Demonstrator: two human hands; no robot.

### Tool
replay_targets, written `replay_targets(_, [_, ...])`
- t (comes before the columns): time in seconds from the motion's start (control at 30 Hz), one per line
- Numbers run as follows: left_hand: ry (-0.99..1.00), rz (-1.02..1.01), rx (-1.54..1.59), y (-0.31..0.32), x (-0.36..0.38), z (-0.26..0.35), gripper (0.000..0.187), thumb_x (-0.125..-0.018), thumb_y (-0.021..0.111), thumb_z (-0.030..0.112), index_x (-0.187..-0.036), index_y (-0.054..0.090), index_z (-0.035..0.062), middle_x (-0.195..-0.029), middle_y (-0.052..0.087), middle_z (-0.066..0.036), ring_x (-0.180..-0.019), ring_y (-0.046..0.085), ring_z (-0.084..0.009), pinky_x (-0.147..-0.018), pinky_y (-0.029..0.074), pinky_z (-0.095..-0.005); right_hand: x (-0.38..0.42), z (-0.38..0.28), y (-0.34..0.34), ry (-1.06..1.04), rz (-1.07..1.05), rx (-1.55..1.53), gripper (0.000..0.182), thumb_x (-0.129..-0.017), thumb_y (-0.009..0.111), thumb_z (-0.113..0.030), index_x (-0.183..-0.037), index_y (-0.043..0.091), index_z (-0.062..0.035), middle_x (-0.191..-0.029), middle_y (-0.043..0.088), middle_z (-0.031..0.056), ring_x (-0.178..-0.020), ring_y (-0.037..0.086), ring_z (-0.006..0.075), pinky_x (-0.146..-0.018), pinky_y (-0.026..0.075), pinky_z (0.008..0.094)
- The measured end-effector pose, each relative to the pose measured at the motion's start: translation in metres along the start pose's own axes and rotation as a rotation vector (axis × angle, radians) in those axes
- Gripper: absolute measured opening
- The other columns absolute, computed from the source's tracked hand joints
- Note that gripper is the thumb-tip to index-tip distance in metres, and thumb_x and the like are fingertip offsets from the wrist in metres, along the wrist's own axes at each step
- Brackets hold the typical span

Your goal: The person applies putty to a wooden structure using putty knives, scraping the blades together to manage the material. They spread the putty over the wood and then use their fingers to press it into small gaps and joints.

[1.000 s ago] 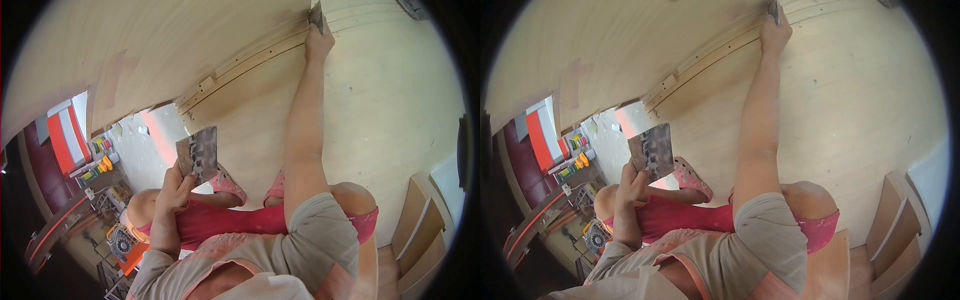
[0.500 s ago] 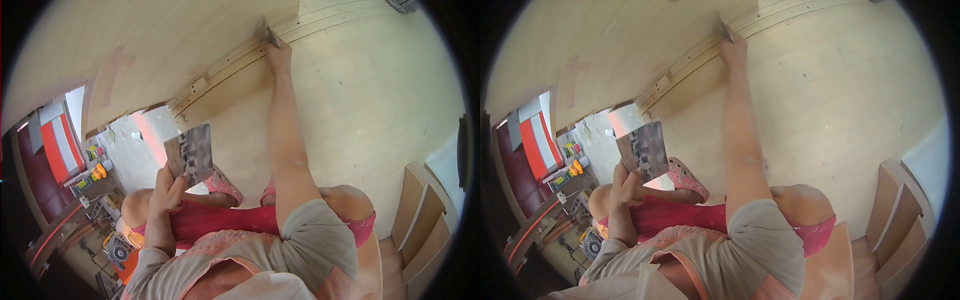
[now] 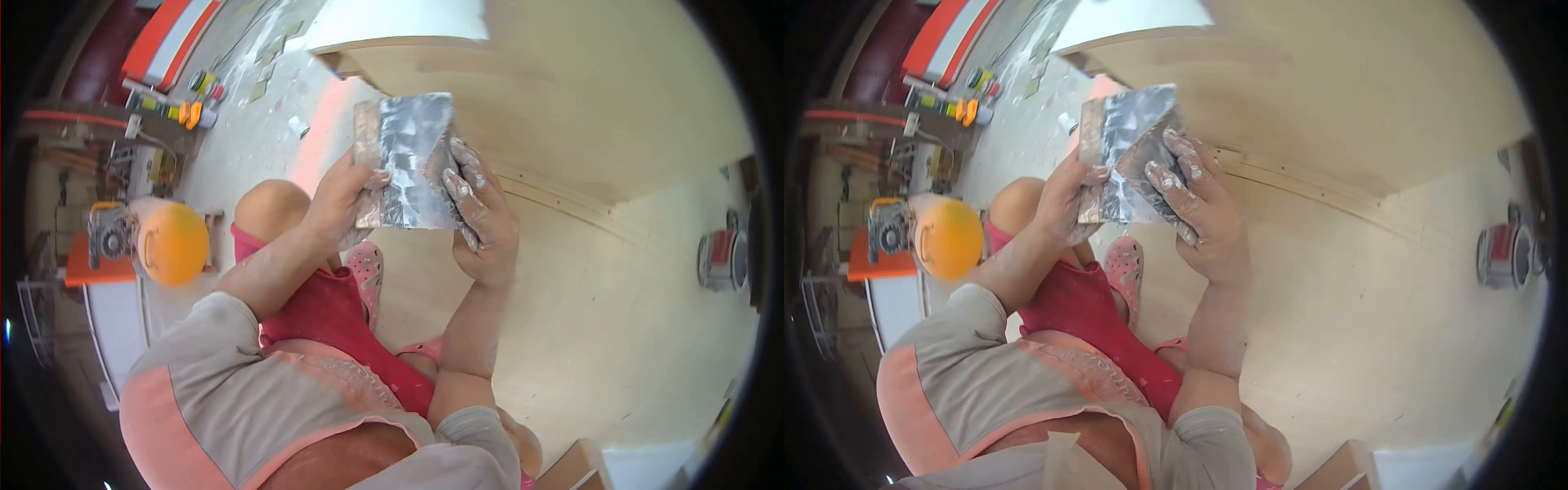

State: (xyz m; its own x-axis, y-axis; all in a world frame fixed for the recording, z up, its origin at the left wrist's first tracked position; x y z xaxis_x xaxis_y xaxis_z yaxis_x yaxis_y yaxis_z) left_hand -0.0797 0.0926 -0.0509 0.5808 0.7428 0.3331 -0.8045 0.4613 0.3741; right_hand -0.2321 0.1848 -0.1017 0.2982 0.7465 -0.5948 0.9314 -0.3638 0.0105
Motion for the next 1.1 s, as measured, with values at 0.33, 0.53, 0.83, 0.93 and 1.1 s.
replay_targets(0.33, [0.305, -0.030, -0.046, -0.015, 0.026, 0.056, 0.052, -0.070, 0.048, 0.002, -0.120, 0.033, -0.0001, -0.100, 0.052, -0.009, -0.083, 0.057, -0.0163, -0.070, 0.050, -0.0301, 0.012, 0.042, 0.041, 0.238, -0.017, 0.282, 0.051, -0.059, 0.050, 0.012, -0.106, 0.058, -0.0046, -0.110, 0.055, 0.0156, -0.106, 0.049, 0.0324, -0.088, 0.040, 0.0361])
replay_targets(0.53, [0.570, -0.125, 0.039, -0.042, 0.025, 0.132, 0.038, -0.080, 0.051, 0.013, -0.114, 0.041, 0.0002, -0.097, 0.055, -0.009, -0.088, 0.057, -0.0177, -0.077, 0.048, -0.0315, -0.020, -0.005, 0.022, 0.689, 0.262, -0.134, 0.035, -0.073, 0.058, -0.001, -0.108, 0.052, 0.0036, -0.099, 0.059, 0.0124, -0.092, 0.053, 0.0144, -0.081, 0.043, 0.0280])
replay_targets(0.83, [0.354, -0.454, 0.027, -0.004, -0.026, 0.132, 0.031, -0.084, 0.053, 0.026, -0.102, 0.054, 0.0006, -0.095, 0.058, -0.010, -0.087, 0.057, -0.0180, -0.071, 0.047, -0.0277, -0.112, -0.077, 0.037, 0.484, -0.156, -0.635, 0.045, -0.090, 0.036, -0.034, -0.098, 0.052, 0.0072, -0.040, 0.043, 0.0076, -0.025, 0.030, 0.0135, -0.033, 0.033, 0.0279])
replay_targets(0.93, [0.688, -0.320, -0.107, 0.006, -0.024, 0.131, 0.034, -0.083, 0.054, 0.033, -0.097, 0.059, 0.0027, -0.093, 0.060, -0.008, -0.085, 0.057, -0.0168, -0.073, 0.045, -0.0282, -0.130, -0.101, 0.066, 0.638, 0.148, -0.227, 0.027, -0.086, 0.046, -0.025, -0.073, 0.049, -0.0017, -0.034, 0.032, 0.0009, -0.023, 0.025, 0.0105, -0.030, 0.028, 0.0263])
replay_targets(1.1, [0.614, -0.420, -0.877, -0.050, -0.036, 0.124, 0.031, -0.077, 0.061, 0.028, -0.088, 0.057, 0.0003, -0.083, 0.060, -0.008, -0.079, 0.058, -0.0136, -0.070, 0.045, -0.0249, -0.112, -0.111, 0.026, 0.607, 0.254, -0.082, 0.030, -0.082, 0.051, -0.025, -0.061, 0.041, -0.0068, -0.034, 0.032, 0.0015, -0.022, 0.026, 0.0117, -0.028, 0.026, 0.0271])
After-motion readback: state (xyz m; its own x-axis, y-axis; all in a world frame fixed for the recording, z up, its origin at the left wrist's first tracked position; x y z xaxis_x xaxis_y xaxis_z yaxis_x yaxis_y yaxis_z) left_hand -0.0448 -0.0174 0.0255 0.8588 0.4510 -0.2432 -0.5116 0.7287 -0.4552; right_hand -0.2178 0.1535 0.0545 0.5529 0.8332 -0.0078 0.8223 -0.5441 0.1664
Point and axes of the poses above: each hand's wrist, its own x-axis away from the middle knuckle, its own y-axis out of the palm, z = x × y, the point moved 1 cm from there along -x, towards the middle knuckle
